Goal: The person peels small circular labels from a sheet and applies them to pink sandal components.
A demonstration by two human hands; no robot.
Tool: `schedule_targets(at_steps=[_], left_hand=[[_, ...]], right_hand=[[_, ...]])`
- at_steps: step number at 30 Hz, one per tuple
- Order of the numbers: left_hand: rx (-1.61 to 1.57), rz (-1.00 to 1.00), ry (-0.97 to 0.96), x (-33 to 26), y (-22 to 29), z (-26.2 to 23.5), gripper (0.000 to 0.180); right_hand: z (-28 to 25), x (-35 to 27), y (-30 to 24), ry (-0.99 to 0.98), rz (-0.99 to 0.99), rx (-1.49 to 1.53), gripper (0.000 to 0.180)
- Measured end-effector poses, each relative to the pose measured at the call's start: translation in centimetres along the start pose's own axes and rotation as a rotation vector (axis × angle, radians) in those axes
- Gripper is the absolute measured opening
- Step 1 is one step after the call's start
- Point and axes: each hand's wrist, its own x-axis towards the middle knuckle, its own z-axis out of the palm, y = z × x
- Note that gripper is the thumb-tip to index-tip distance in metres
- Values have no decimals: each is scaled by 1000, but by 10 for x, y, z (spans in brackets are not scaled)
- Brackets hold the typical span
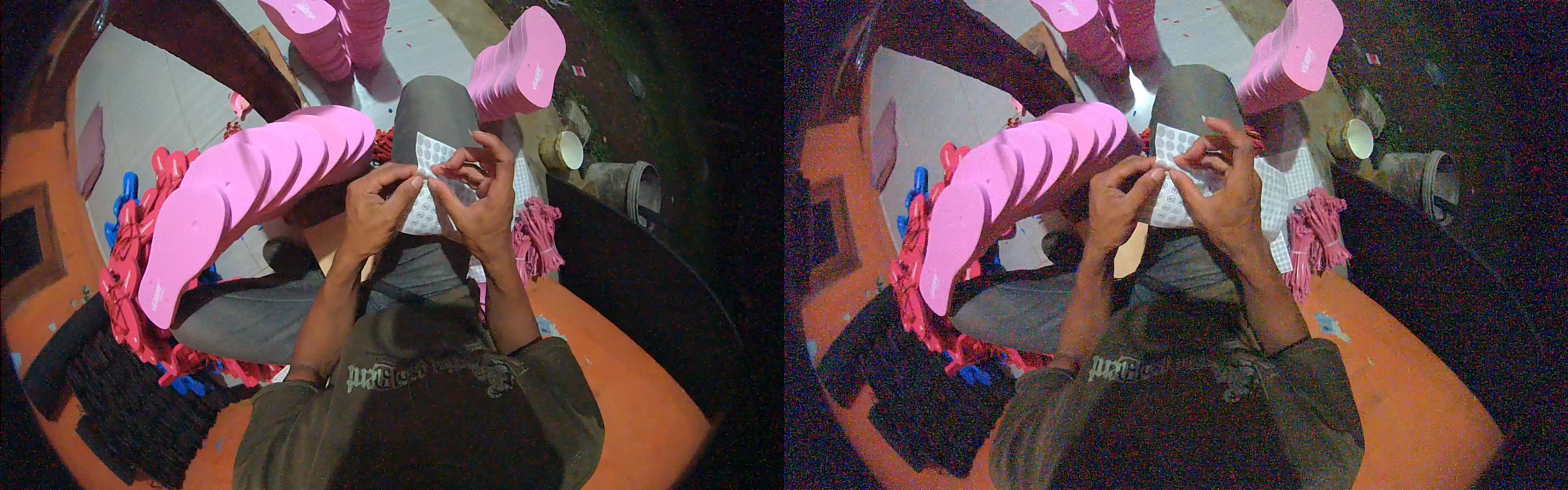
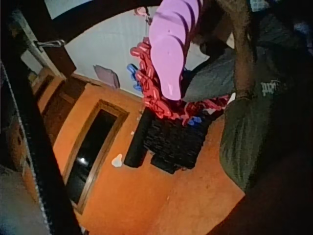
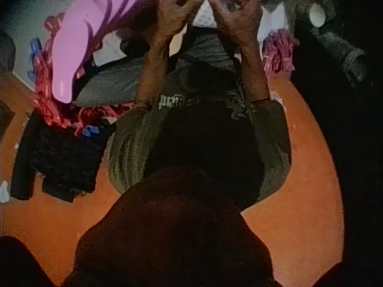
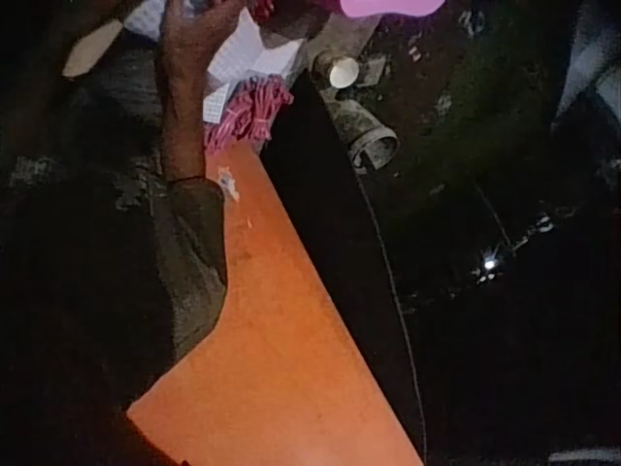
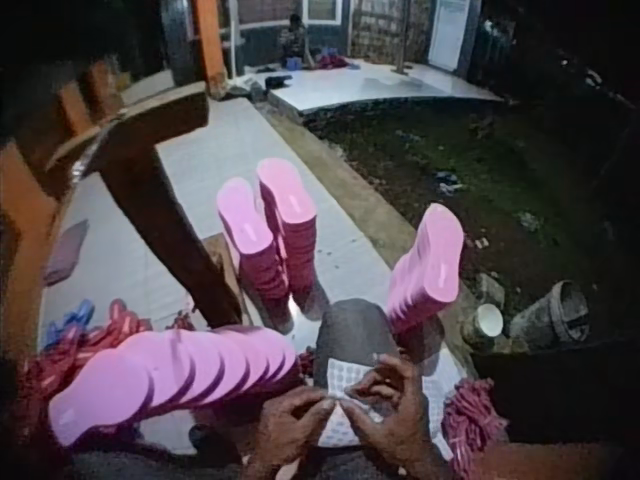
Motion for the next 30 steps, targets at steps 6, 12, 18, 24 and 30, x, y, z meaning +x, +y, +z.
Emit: schedule_targets(at_steps=[6, 12, 18, 24, 30], left_hand=[[-1, 23, -65, -1, 1, -4, 17], [78, 77, -40, -2, -1, -3, 16], [173, 155, -6, -2, 3, -2, 15], [191, 81, 46, -6, 9, -1, 15], [200, 144, 37, -6, 6, -3, 17]], right_hand=[[0, 3, -7, -39, 44, 18, 65], [1, 1, -11, -33, 72, -78, 65], [1, 2, -10, -53, 6, -193, 64], [6, -1, -12, -56, -116, -283, 63], [6, -2, -10, -47, -160, -270, 63]])
